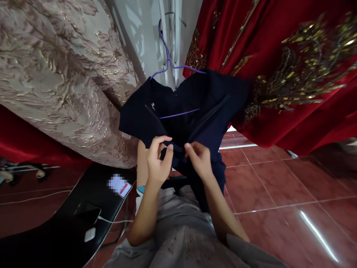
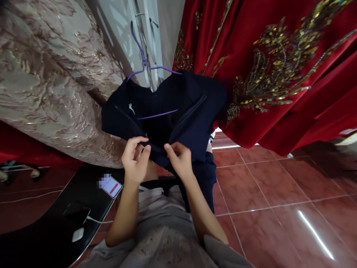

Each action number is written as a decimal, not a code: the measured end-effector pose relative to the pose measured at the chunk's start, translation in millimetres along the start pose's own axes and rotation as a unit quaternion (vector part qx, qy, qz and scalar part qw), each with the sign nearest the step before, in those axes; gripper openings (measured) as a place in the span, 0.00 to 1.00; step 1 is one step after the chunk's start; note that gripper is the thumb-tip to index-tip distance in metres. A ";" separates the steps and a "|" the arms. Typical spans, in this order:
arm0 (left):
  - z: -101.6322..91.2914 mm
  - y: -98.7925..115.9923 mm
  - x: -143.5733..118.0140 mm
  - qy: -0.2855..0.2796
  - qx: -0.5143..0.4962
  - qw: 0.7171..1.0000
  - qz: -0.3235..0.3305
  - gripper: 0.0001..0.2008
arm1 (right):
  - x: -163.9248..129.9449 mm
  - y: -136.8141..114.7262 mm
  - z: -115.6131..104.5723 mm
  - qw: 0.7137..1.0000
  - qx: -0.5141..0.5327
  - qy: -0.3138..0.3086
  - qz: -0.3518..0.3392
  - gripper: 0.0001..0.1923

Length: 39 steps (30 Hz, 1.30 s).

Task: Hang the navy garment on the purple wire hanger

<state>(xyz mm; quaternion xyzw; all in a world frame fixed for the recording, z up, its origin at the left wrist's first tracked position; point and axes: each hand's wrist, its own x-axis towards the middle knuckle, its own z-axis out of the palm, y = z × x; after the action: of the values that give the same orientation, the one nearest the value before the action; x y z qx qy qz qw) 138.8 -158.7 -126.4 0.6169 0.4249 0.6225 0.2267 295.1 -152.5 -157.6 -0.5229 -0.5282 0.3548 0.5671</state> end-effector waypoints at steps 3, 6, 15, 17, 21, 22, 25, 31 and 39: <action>1.6 12.6 -1.1 -0.038 -0.004 0.999 0.008 0.07 | -6.4 0.1 11.9 0.989 0.052 -0.105 0.088 0.29; 3.3 21.7 -2.2 -0.052 -0.030 0.998 0.013 0.08 | -3.6 -6.5 11.1 0.983 0.112 -0.099 0.103 0.26; 13.6 -6.0 -14.1 0.045 -0.107 0.992 -0.045 0.12 | -7.6 -11.1 1.1 0.975 0.191 -0.042 0.104 0.18; 14.5 -24.6 -20.4 -0.005 -0.093 0.992 -0.081 0.13 | -7.4 -10.4 2.9 0.974 0.183 -0.057 0.117 0.17; 17.1 -50.1 -33.1 -0.120 -0.007 0.988 -0.095 0.09 | -8.7 -9.9 8.8 0.973 0.161 -0.116 0.116 0.17; 17.8 -52.4 -34.6 -0.114 0.005 0.989 -0.093 0.06 | -8.8 -10.2 10.2 0.972 0.157 -0.132 0.112 0.17; 18.4 -52.8 -32.7 -0.062 0.037 0.994 -0.076 0.05 | -2.2 -15.7 13.4 0.969 0.149 -0.173 0.095 0.17; 19.7 -66.5 -19.3 -0.058 0.084 0.994 -0.027 0.09 | 64.8 -77.6 27.2 0.978 0.174 -0.116 -0.016 0.20; 19.8 -87.6 -2.5 -0.202 0.053 0.977 -0.051 0.10 | 108.1 -109.0 35.2 0.977 0.185 -0.066 -0.079 0.28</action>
<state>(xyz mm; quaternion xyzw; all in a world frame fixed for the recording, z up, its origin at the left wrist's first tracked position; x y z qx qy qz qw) 137.0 -108.9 -201.1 0.7182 0.4336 0.4497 0.3066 265.3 -63.5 -31.2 -0.3410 -0.5293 0.4346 0.6440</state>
